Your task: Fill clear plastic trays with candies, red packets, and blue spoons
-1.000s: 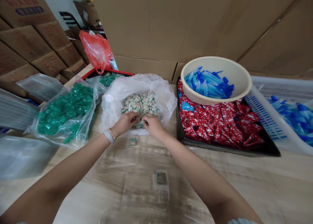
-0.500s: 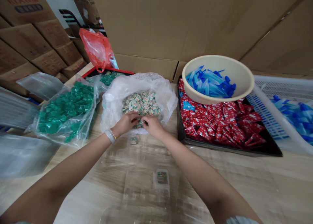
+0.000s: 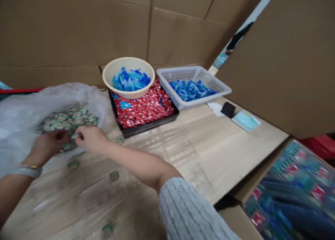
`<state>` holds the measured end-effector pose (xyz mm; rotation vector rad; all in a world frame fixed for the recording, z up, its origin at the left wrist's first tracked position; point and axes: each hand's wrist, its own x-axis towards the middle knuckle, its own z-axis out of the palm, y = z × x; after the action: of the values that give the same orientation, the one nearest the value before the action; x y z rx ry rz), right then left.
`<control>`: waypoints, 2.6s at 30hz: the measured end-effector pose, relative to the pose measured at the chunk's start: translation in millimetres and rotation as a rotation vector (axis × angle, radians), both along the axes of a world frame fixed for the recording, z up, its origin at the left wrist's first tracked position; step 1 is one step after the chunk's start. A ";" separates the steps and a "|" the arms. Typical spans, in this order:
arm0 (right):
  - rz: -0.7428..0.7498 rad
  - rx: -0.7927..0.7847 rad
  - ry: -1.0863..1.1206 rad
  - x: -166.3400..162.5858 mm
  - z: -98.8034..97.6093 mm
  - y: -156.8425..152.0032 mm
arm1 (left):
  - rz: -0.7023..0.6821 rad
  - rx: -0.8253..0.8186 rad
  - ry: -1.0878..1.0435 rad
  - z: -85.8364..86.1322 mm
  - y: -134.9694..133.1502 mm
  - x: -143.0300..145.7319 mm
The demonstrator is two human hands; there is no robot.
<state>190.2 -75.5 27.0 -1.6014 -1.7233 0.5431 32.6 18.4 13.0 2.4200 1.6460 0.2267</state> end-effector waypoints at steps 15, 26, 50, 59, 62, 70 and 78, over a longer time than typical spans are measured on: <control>-0.618 -0.005 0.769 269.2 -1.3 -281.5 | -0.323 -0.282 -0.449 2.2 -180.3 236.2; -0.473 -0.014 0.355 348.3 -32.5 -234.6 | -0.469 -0.097 -0.212 -32.1 -188.6 265.4; -0.132 -0.092 -0.320 368.9 -54.7 -185.9 | -0.787 0.140 -0.016 -24.1 -199.9 239.2; -0.231 -0.130 -0.360 364.2 -56.5 -186.8 | -0.892 0.053 -0.148 -6.6 -214.6 316.4; -0.303 -0.144 -0.377 361.6 -57.0 -185.0 | -0.901 0.037 -0.104 -11.1 -213.1 332.2; -0.291 -0.115 -0.376 360.4 -59.1 -185.1 | -0.928 0.039 -0.080 -21.7 -213.0 350.6; -0.260 0.004 -0.268 312.6 -16.5 -195.6 | -0.708 0.183 -0.236 26.8 -153.5 203.5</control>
<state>502.8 -271.1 10.5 -1.9287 -1.6637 0.2050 236.0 -135.1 39.8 2.7972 0.6310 0.5280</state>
